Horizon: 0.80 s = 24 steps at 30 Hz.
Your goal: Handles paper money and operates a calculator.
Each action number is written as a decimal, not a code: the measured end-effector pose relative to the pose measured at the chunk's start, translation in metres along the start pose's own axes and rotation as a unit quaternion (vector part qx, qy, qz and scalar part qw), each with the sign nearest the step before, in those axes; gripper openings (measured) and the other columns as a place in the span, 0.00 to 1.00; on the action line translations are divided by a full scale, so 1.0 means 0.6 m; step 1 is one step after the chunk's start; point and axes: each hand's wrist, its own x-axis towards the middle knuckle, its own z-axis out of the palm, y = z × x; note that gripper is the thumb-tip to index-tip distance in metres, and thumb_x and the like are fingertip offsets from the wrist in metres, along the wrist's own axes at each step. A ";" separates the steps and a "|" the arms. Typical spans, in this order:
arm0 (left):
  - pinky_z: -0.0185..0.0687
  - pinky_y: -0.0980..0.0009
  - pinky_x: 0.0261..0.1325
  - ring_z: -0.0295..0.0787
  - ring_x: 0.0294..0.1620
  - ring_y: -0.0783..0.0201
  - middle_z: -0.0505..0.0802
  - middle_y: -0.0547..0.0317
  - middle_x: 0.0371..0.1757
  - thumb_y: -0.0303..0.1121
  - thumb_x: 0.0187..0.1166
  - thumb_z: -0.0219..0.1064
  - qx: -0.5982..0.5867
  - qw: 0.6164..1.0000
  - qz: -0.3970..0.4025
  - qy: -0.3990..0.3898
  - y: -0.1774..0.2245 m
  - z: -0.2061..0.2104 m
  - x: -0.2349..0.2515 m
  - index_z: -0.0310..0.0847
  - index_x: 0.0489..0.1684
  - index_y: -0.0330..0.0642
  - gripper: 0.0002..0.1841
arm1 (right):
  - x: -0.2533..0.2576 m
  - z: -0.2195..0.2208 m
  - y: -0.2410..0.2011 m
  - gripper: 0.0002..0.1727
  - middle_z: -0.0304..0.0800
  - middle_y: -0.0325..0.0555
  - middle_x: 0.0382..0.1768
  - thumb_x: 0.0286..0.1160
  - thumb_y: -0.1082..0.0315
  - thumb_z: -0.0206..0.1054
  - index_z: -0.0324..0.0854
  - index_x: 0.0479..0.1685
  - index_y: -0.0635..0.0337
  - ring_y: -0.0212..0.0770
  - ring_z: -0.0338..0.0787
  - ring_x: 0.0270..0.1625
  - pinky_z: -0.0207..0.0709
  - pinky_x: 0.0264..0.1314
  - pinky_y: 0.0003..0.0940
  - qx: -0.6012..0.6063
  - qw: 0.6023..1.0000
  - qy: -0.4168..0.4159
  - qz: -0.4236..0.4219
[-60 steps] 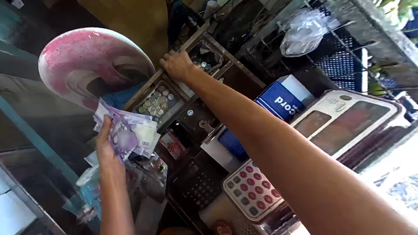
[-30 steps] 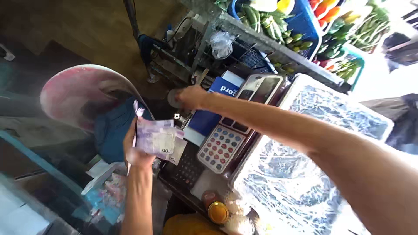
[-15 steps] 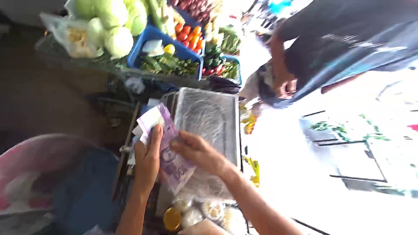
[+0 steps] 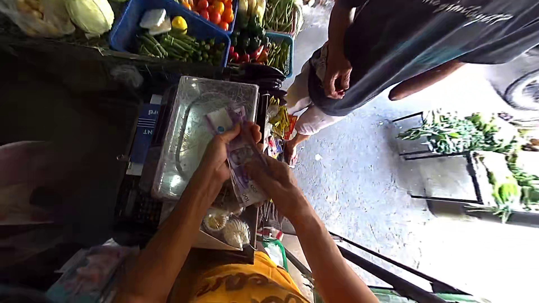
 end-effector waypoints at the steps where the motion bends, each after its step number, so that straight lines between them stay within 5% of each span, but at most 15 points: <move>1: 0.90 0.75 0.38 0.90 0.32 0.70 0.90 0.62 0.35 0.42 0.93 0.47 -0.033 0.999 -0.020 0.005 -0.016 0.009 0.010 0.82 0.50 0.44 0.17 | -0.009 -0.022 0.005 0.15 0.89 0.38 0.28 0.85 0.55 0.63 0.84 0.47 0.59 0.30 0.89 0.26 0.85 0.26 0.28 -0.068 0.998 -0.002 0.002; 3: 0.86 0.78 0.31 0.85 0.25 0.73 0.85 0.66 0.27 0.41 0.93 0.48 -0.032 0.998 -0.044 0.015 -0.043 0.018 0.014 0.80 0.47 0.45 0.15 | -0.024 -0.076 0.001 0.25 0.86 0.37 0.23 0.88 0.46 0.57 0.86 0.39 0.59 0.31 0.86 0.25 0.83 0.30 0.33 -0.203 0.979 -0.021 -0.019; 7: 0.90 0.67 0.31 0.84 0.22 0.70 0.84 0.67 0.26 0.47 0.89 0.57 0.103 0.992 -0.075 -0.002 -0.080 0.027 -0.022 0.83 0.52 0.49 0.15 | 0.003 -0.180 -0.060 0.28 0.93 0.48 0.41 0.92 0.46 0.50 0.86 0.56 0.60 0.43 0.93 0.37 0.87 0.40 0.49 -0.315 0.934 0.038 -0.163; 10: 0.94 0.61 0.34 0.90 0.26 0.65 0.88 0.61 0.31 0.39 0.87 0.58 0.132 0.985 -0.108 -0.001 -0.100 0.050 -0.042 0.82 0.61 0.43 0.14 | 0.077 -0.188 -0.110 0.33 0.80 0.53 0.74 0.83 0.50 0.65 0.68 0.82 0.60 0.43 0.82 0.75 0.79 0.73 0.45 -0.315 0.923 0.023 -0.218; 12: 0.95 0.60 0.36 0.92 0.30 0.62 0.90 0.57 0.36 0.37 0.87 0.57 0.133 0.984 -0.114 -0.016 -0.108 0.051 -0.048 0.81 0.65 0.42 0.16 | 0.107 -0.170 -0.117 0.46 0.66 0.56 0.85 0.76 0.57 0.71 0.51 0.93 0.60 0.47 0.73 0.84 0.75 0.80 0.49 -0.314 0.925 -0.059 -0.204; 14: 0.94 0.61 0.39 0.94 0.34 0.61 0.93 0.55 0.39 0.37 0.87 0.57 0.136 0.986 -0.098 -0.017 -0.104 0.051 -0.055 0.82 0.57 0.43 0.13 | 0.107 -0.156 -0.116 0.41 0.81 0.60 0.72 0.75 0.62 0.71 0.61 0.90 0.62 0.48 0.85 0.67 0.80 0.65 0.50 -0.332 0.904 -0.193 -0.189; 15: 0.94 0.61 0.40 0.95 0.35 0.61 0.94 0.55 0.41 0.37 0.86 0.57 0.131 0.987 -0.095 -0.015 -0.099 0.050 -0.057 0.82 0.54 0.44 0.11 | 0.110 -0.152 -0.118 0.33 0.87 0.54 0.65 0.80 0.62 0.67 0.69 0.86 0.60 0.41 0.88 0.58 0.81 0.58 0.42 -0.334 0.890 -0.255 -0.179; 16: 0.95 0.60 0.41 0.95 0.37 0.60 0.95 0.54 0.42 0.39 0.86 0.57 0.124 0.987 -0.098 -0.013 -0.095 0.047 -0.060 0.83 0.54 0.44 0.12 | 0.113 -0.148 -0.122 0.28 0.88 0.50 0.65 0.84 0.62 0.61 0.73 0.84 0.58 0.38 0.89 0.59 0.82 0.60 0.39 -0.338 0.880 -0.287 -0.170; 18: 0.94 0.61 0.42 0.95 0.39 0.60 0.94 0.54 0.44 0.43 0.86 0.57 0.108 0.989 -0.104 -0.019 -0.093 0.036 -0.062 0.82 0.60 0.46 0.16 | 0.121 -0.140 -0.132 0.25 0.89 0.51 0.67 0.87 0.66 0.53 0.75 0.81 0.58 0.45 0.91 0.62 0.81 0.65 0.50 -0.359 0.874 -0.283 -0.166; 21: 0.92 0.65 0.38 0.94 0.35 0.63 0.93 0.56 0.38 0.39 0.79 0.61 0.080 0.993 -0.081 -0.006 -0.091 0.030 -0.061 0.84 0.47 0.46 0.10 | 0.118 -0.129 -0.130 0.20 0.93 0.44 0.41 0.92 0.67 0.51 0.86 0.69 0.57 0.32 0.89 0.34 0.85 0.39 0.33 -0.352 0.857 -0.352 -0.129; 24: 0.92 0.67 0.39 0.92 0.35 0.66 0.91 0.59 0.38 0.44 0.85 0.58 0.057 0.996 -0.069 0.014 -0.086 0.031 -0.056 0.83 0.54 0.47 0.14 | 0.123 -0.144 -0.103 0.23 0.91 0.52 0.61 0.92 0.59 0.53 0.78 0.78 0.60 0.39 0.92 0.54 0.84 0.59 0.42 -0.289 0.915 -0.258 -0.109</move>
